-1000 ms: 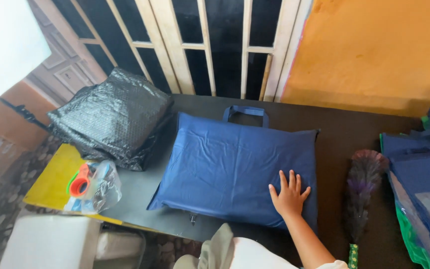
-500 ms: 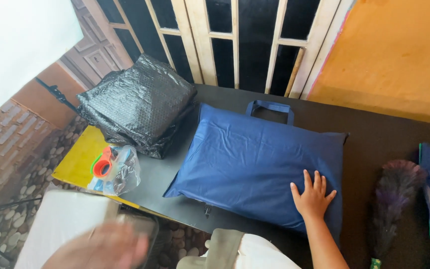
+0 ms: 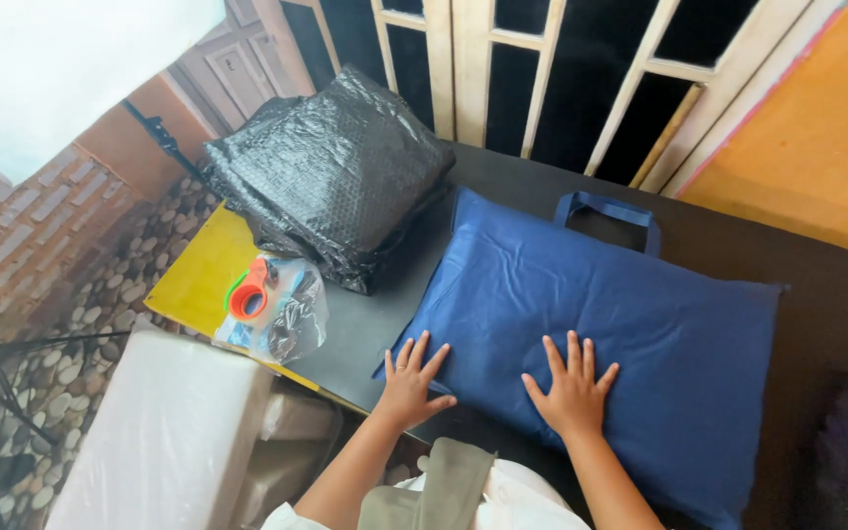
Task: Preparing a blue tote bag for shipping by inserting a card, dusting the surface, and wrapping it in black bubble wrap.
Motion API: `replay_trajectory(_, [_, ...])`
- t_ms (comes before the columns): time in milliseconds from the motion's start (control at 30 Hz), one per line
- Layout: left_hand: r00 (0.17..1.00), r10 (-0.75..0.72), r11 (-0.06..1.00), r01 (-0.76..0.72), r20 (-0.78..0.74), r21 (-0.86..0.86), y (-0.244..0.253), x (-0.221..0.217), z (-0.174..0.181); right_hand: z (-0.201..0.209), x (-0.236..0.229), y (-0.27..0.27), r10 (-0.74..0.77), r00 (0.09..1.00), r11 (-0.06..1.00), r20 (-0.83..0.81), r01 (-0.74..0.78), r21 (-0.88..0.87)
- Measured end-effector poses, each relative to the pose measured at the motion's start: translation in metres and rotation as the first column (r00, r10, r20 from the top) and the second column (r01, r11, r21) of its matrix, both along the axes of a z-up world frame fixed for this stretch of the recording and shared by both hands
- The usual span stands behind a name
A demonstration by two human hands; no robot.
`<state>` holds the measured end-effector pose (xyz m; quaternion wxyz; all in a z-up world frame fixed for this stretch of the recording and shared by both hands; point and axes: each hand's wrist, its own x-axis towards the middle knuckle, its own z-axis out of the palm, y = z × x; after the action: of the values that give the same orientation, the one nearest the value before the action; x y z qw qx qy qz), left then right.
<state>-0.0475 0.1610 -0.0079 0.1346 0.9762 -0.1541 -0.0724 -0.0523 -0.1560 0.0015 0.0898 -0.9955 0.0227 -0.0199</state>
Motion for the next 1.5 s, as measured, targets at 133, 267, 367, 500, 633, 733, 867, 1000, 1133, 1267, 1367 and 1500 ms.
replay_trajectory(133, [0.861,0.170,0.965,-0.243,0.479,0.094,0.072,0.025,-0.022,0.001,0.002,0.000,-0.056,0.996,0.998,-0.071,0.056,-0.007])
replay_trajectory(267, [0.638,0.529,0.770,-0.638,0.561,-0.001,0.157,0.037,-0.032,-0.002,0.002,0.000,-0.075,0.996,0.997,-0.053,0.075,-0.005])
replay_trajectory(367, [0.479,0.867,0.485,-0.874,0.139,-0.015,0.201,0.048,-0.031,-0.003,0.002,0.000,-0.088,0.994,0.996,-0.070,0.088,-0.015])
replay_trajectory(500, [0.510,0.848,0.516,-0.856,-0.144,0.013,0.240,0.063,-0.073,-0.006,0.003,0.000,-0.113,0.992,0.994,-0.060,0.113,-0.005])
replay_trajectory(633, [0.502,0.855,0.517,-0.843,-0.132,0.145,0.256,0.078,-0.102,-0.008,0.000,0.000,-0.112,0.994,0.994,-0.009,0.111,-0.012])
replay_trajectory(733, [0.459,0.865,0.484,-0.870,-0.203,0.096,0.258,0.089,-0.091,-0.006,0.001,0.001,-0.117,0.993,0.993,-0.028,0.117,-0.003])
replay_trajectory(867, [0.434,0.872,0.466,-0.878,-0.227,0.111,0.265,0.100,-0.084,-0.011,0.000,0.000,-0.125,0.992,0.992,-0.020,0.124,-0.033])
replay_trajectory(1000, [0.361,0.873,0.440,-0.872,-0.328,0.212,0.281,0.118,-0.081,-0.010,0.001,-0.001,-0.117,0.993,0.993,-0.023,0.117,-0.022])
replay_trajectory(1133, [0.323,0.883,0.404,-0.893,-0.342,0.198,0.302,0.131,-0.078,-0.008,0.000,0.001,-0.120,0.992,0.993,-0.031,0.119,-0.016])
replay_trajectory(1267, [0.305,0.872,0.409,-0.883,-0.382,0.229,0.320,0.144,-0.067,-0.012,0.002,-0.001,-0.126,0.992,0.991,-0.008,0.125,-0.036])
replay_trajectory(1367, [0.308,0.865,0.424,-0.872,-0.397,0.246,0.323,0.142,-0.060,-0.013,0.001,-0.001,-0.124,0.992,0.992,-0.006,0.124,-0.034])
replay_trajectory(1500, [0.428,0.869,0.469,-0.873,-0.249,0.133,0.331,0.123,-0.093,-0.008,0.001,0.002,-0.097,0.995,0.995,0.025,0.097,-0.016])
